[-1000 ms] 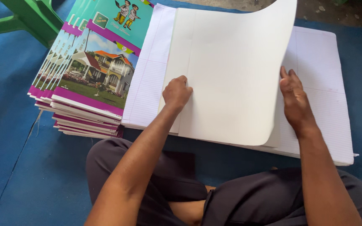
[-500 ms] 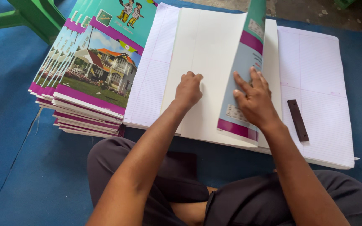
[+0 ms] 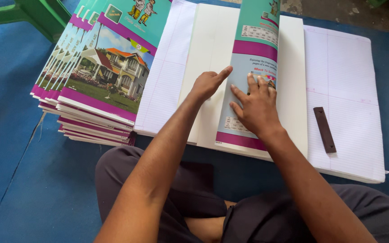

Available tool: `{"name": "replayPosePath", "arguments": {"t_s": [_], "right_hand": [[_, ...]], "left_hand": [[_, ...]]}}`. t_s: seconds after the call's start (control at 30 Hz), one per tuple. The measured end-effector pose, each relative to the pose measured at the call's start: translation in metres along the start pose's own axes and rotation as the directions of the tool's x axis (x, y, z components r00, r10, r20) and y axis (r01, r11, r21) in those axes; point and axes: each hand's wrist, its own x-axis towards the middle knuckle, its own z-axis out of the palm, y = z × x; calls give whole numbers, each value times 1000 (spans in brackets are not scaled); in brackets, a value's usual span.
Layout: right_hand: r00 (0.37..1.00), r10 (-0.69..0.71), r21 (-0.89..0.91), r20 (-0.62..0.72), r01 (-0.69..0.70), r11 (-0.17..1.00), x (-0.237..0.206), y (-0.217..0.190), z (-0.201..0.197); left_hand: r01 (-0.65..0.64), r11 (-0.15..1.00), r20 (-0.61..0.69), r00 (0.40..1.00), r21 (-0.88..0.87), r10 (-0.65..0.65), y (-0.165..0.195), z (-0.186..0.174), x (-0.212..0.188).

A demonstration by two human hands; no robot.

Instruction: The person sits on the floor and repeatedly folds a printed cover sheet over a stack of lined pages, then uses a small rectangular tool to press and crease the fold along the spine. The person repeats this folding and pressing cycle on multiple book units.

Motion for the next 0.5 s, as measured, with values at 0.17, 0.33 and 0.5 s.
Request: {"name": "replayPosePath", "arguments": {"t_s": [0.17, 0.33, 0.5], "right_hand": [[998, -67, -57, -6, 67, 996, 10, -14, 2], [997, -68, 13, 43, 68, 998, 23, -11, 2], [998, 38, 131, -54, -31, 991, 52, 21, 9]], "left_hand": [[-107, 985, 40, 993, -137, 114, -11, 4, 14], [-24, 980, 91, 995, -197, 43, -19, 3, 25], [61, 986, 148, 988, -155, -38, -18, -1, 29]]}}
